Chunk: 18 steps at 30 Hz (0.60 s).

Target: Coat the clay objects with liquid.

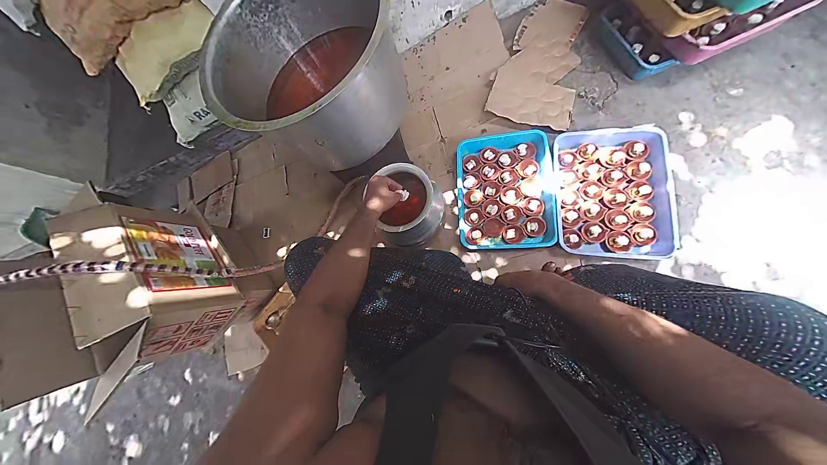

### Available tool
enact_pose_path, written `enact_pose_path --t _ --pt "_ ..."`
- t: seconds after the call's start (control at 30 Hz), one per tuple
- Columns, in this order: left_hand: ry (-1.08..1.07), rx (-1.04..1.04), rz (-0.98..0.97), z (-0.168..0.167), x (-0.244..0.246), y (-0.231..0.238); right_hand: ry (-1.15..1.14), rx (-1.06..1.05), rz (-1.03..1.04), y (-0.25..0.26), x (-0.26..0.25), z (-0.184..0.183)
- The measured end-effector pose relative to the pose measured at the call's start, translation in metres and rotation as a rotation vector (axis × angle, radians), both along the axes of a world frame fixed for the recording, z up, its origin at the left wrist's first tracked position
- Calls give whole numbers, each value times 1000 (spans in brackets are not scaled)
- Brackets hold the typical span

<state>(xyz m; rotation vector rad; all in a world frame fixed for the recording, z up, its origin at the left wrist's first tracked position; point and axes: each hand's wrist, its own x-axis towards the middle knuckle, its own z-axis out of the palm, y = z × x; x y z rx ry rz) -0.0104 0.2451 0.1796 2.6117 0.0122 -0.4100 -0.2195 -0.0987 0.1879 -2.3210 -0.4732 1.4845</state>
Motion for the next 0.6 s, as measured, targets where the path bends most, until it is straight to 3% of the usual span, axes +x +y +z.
enact_pose_path --t 0.13,0.27,0.6 --pt "65 88 -22 -28 -5 -13 -59 61 96 3 10 -8" --pt "106 152 -12 -36 -5 -11 -44 -51 94 6 11 17" --pt "181 272 -28 -47 -1 -13 -23 -61 152 7 18 3"
